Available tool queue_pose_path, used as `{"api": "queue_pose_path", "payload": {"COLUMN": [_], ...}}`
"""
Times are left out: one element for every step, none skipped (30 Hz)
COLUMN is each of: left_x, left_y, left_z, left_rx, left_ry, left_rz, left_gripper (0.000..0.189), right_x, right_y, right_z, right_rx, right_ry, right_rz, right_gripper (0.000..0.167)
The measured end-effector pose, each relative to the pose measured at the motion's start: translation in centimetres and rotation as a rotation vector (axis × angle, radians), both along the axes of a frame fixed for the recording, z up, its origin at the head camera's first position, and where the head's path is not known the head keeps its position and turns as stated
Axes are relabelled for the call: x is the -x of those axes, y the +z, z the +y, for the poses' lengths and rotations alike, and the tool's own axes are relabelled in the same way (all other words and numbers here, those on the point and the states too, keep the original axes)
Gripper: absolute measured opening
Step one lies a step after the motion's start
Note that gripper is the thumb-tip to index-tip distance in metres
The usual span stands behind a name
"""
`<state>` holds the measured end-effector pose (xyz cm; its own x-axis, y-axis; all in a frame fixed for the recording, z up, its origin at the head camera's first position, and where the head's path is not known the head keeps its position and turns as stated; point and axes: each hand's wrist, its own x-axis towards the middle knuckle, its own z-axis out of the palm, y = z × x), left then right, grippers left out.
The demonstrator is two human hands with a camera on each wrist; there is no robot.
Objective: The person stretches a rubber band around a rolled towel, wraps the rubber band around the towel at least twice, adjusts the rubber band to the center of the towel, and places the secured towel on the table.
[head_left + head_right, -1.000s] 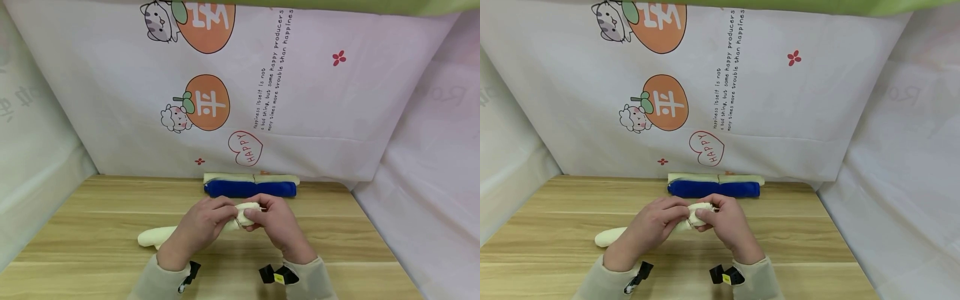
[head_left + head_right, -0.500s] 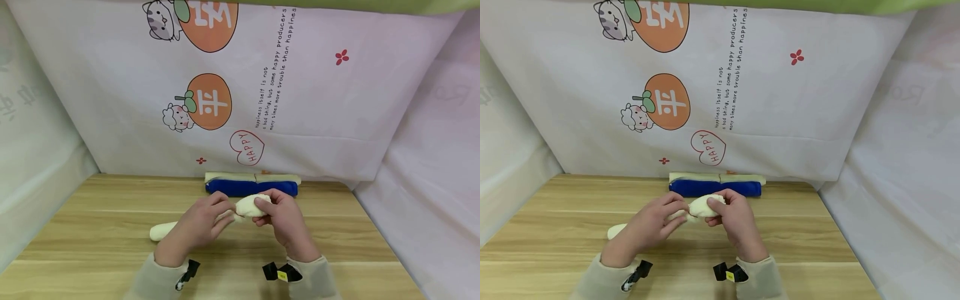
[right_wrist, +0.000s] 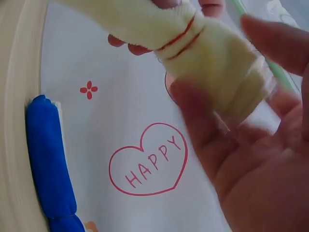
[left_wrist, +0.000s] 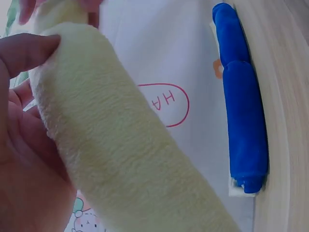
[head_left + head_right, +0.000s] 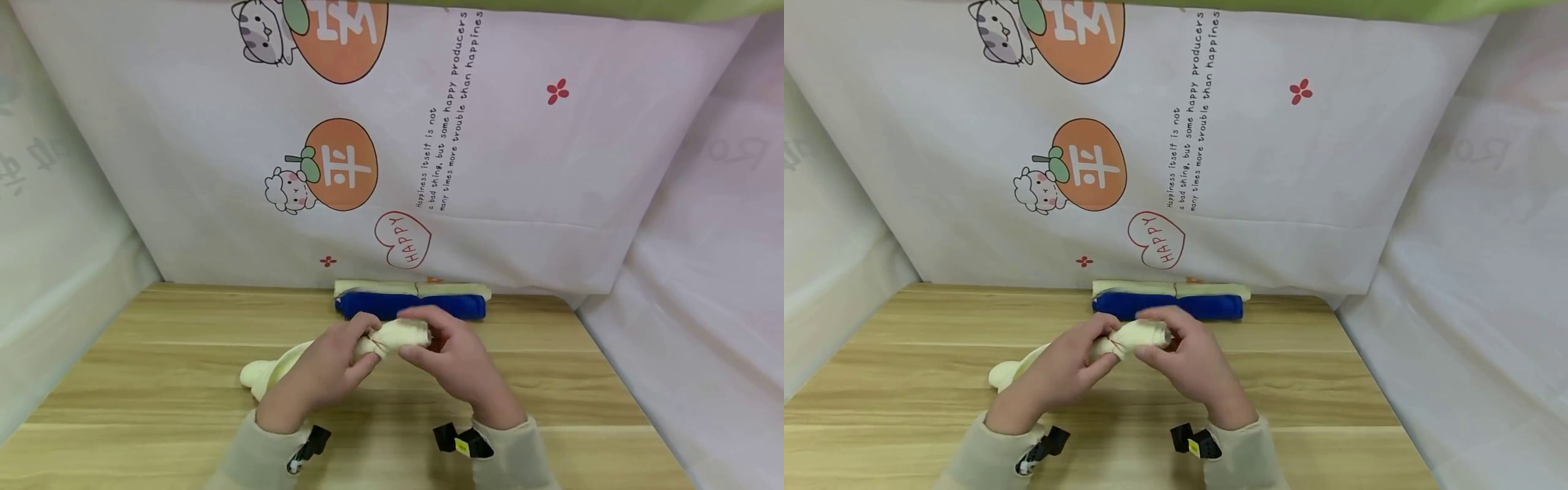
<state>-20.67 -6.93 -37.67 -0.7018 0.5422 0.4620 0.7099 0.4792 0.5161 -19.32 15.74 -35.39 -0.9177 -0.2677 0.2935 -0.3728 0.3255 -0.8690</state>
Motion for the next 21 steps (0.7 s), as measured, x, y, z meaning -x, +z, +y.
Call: {"api": "queue_pose_path", "payload": {"left_x": [0.06,0.1,0.14,0.18,0.23,0.27,0.32,0.32,0.33,0.33,0.33,0.32,0.28,0.25,0.24,0.25,0.25,0.24,0.23,0.23,0.21], "left_y": [-0.02,-0.03,-0.05,-0.08,-0.11,-0.15,-0.17,-0.2,-0.23,-0.29,-0.35,-0.37,-0.39,-0.4,-0.42,-0.42,-0.36,-0.3,-0.25,-0.19,-0.12], "left_z": [-0.07,-0.11,-0.12,-0.13,-0.12,-0.1,-0.06,-0.04,-0.02,0.01,0.05,0.09,0.13,0.19,0.28,0.38,0.49,0.59,0.67,0.75,0.82], "left_rx": [-0.01,-0.018,-0.022,-0.024,-0.026,-0.027,-0.026,-0.025,-0.028,-0.034,-0.045,-0.059,-0.081,-0.106,-0.129,-0.148,-0.162,-0.167,-0.165,-0.153,-0.139], "left_ry": [-0.02,-0.04,-0.053,-0.069,-0.085,-0.1,-0.107,-0.111,-0.115,-0.116,-0.114,-0.111,-0.105,-0.102,-0.097,-0.09,-0.086,-0.078,-0.068,-0.058,-0.049], "left_rz": [-0.014,-0.023,-0.026,-0.027,-0.024,-0.02,-0.013,-0.006,0.005,0.018,0.037,0.056,0.077,0.11,0.152,0.193,0.234,0.277,0.32,0.363,0.392], "left_gripper": [0.026,0.026,0.027,0.028,0.029,0.03,0.032,0.034,0.035,0.036,0.037,0.036,0.035,0.032,0.028,0.024,0.021,0.018,0.016,0.015,0.014], "right_x": [-0.03,-0.04,0.0,0.01,0.05,0.09,0.13,0.19,0.22,0.25,0.26,0.24,0.21,0.2,0.15,0.13,0.09,0.07,0.06,0.04,0.0], "right_y": [0.02,0.02,0.01,0.07,0.12,0.19,0.29,0.36,0.44,0.49,0.53,0.55,0.6,0.61,0.63,0.63,0.66,0.67,0.66,0.66,0.67], "right_z": [0.03,0.04,0.04,0.04,0.06,0.06,0.1,0.15,0.19,0.24,0.28,0.32,0.33,0.33,0.29,0.26,0.21,0.15,0.08,0.01,-0.07], "right_rx": [-0.024,-0.035,-0.039,-0.021,0.008,0.048,0.093,0.129,0.16,0.186,0.193,0.195,0.194,0.192,0.191,0.189,0.188,0.187,0.187,0.192,0.2], "right_ry": [-0.004,-0.021,-0.055,-0.082,-0.103,-0.118,-0.126,-0.13,-0.129,-0.126,-0.129,-0.132,-0.133,-0.131,-0.126,-0.121,-0.113,-0.105,-0.1,-0.099,-0.099], "right_rz": [0.035,0.053,0.046,0.02,-0.013,-0.055,-0.096,-0.132,-0.16,-0.183,-0.196,-0.201,-0.204,-0.206,-0.208,-0.208,-0.208,-0.207,-0.209,-0.212,-0.215], "right_gripper": [0.033,0.025,0.018,0.014,0.011,0.01,0.01,0.01,0.01,0.011,0.012,0.012,0.013,0.014,0.014,0.015,0.015,0.016,0.015,0.014,0.014]}}
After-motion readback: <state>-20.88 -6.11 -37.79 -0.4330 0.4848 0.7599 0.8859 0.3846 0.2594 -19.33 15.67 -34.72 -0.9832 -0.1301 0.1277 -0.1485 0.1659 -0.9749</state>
